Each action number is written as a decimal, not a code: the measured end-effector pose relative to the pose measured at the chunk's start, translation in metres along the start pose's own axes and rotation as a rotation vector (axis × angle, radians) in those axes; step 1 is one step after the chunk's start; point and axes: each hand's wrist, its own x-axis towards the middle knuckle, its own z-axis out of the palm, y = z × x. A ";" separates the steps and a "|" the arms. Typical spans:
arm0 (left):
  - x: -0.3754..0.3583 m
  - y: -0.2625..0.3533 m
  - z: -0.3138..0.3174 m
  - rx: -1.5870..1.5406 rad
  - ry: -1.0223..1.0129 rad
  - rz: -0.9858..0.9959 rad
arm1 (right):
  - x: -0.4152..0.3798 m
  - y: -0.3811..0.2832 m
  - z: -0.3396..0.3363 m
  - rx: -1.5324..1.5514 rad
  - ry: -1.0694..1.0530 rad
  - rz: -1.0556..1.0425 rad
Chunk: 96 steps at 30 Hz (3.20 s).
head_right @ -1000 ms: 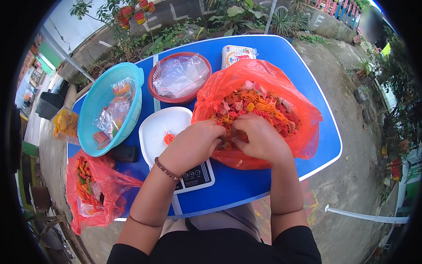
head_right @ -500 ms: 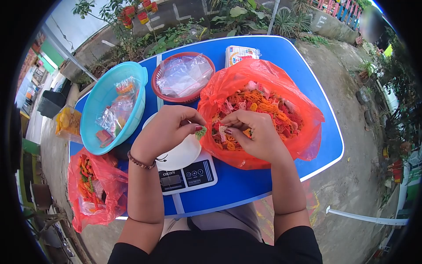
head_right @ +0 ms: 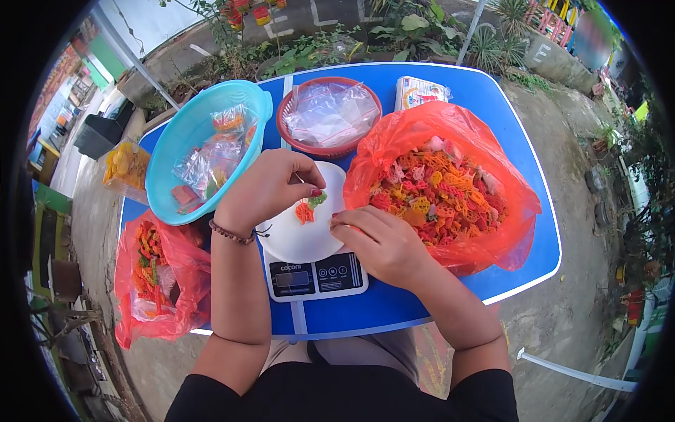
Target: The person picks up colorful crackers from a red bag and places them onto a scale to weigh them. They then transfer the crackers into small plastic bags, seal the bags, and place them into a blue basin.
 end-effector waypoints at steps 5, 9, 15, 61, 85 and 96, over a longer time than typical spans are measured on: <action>0.002 -0.004 0.007 0.077 0.057 -0.009 | -0.005 -0.001 0.009 -0.097 -0.099 -0.020; 0.001 -0.006 0.009 0.128 0.093 0.037 | -0.007 0.000 0.012 -0.117 -0.125 -0.004; 0.000 -0.002 0.008 0.104 0.096 0.016 | -0.002 0.000 0.009 -0.195 -0.175 0.055; 0.027 -0.031 0.028 0.448 0.452 0.169 | 0.058 0.032 0.000 -0.557 -0.236 0.303; 0.019 -0.007 0.002 0.009 0.466 0.370 | 0.093 0.031 0.006 -0.093 0.276 0.138; -0.051 0.005 0.001 -0.023 0.560 0.317 | 0.049 -0.009 0.029 0.047 0.410 0.235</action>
